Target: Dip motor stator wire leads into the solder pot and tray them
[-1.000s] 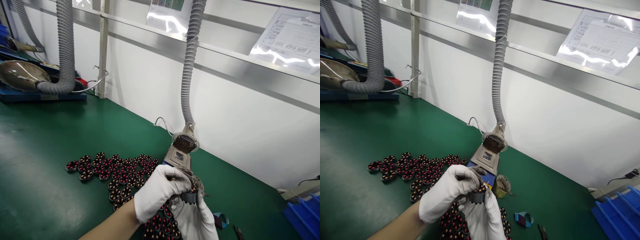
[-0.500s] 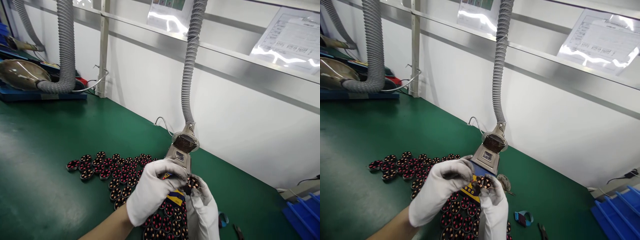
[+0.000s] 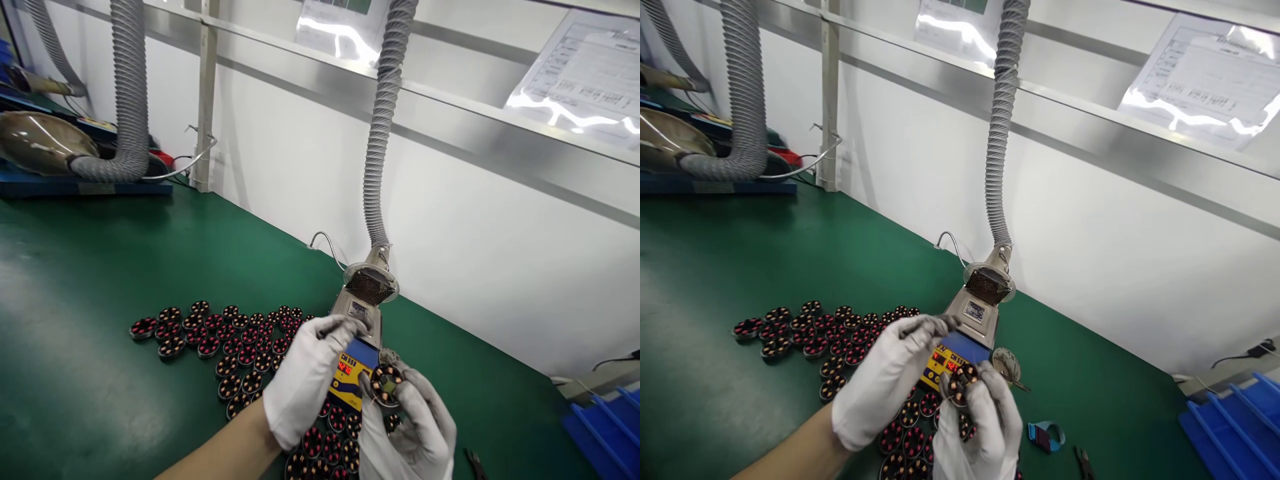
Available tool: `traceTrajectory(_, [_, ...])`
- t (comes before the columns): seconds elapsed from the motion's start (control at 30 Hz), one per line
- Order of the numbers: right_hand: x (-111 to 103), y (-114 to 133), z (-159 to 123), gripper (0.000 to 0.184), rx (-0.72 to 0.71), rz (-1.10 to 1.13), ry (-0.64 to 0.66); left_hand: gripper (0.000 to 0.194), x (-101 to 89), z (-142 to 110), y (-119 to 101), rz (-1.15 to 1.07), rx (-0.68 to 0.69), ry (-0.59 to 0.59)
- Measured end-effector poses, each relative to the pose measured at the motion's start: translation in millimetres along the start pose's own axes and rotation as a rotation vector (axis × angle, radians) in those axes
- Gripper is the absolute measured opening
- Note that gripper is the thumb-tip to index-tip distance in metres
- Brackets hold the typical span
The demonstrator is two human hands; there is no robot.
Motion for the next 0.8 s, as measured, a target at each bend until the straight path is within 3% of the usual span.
traceTrajectory(0.07, [-5.6,-9.0,1.8,0.037,0.089,0.018,0.004,0.034,3.2,1.5,-6.5,0.071,-0.026,0.045])
traceTrajectory(0.13, [-9.5,-16.5,1.7,0.033,0.160,0.035,0.023,0.036,10.8,-0.6,1.2,0.111,-0.199,0.137])
traceTrajectory(0.23, [-5.6,-28.0,-1.4,0.027,0.286,0.088,0.174,0.031,16.1,-5.3,15.3,-0.037,-0.314,0.125])
traceTrajectory(0.3, [-3.0,-33.5,-3.8,0.026,0.364,0.121,0.253,0.025,13.4,-5.2,16.7,-0.117,-0.219,0.050])
traceTrajectory(0.4, [-4.0,-33.0,-3.7,0.026,0.384,0.111,0.265,0.022,8.8,-4.5,4.2,-0.084,-0.006,0.008])
traceTrajectory(0.47, [-3.9,-28.6,-3.4,0.026,0.360,0.095,0.267,0.024,10.5,-4.5,-3.1,-0.035,0.006,0.054])
traceTrajectory(0.57, [-4.0,-18.4,-3.3,0.023,0.245,0.098,0.238,0.035,17.2,-6.0,0.3,0.014,-0.193,0.167])
traceTrajectory(0.67, [-8.3,-9.8,-3.0,0.025,0.060,0.096,0.142,0.031,17.2,-6.0,5.3,0.027,-0.267,0.161])
traceTrajectory(0.8, [-6.1,-7.1,-0.9,0.034,-0.158,0.063,0.164,0.026,14.0,-3.2,11.2,0.032,-0.265,0.130])
Point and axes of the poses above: each hand's wrist, its own z-axis towards the middle knuckle, its own x-axis out of the palm, y = z × x, the point moved 6 cm from there along z, towards the middle knuckle, and after that the axes turned 15 degrees about -z, right-handed, at the moved point
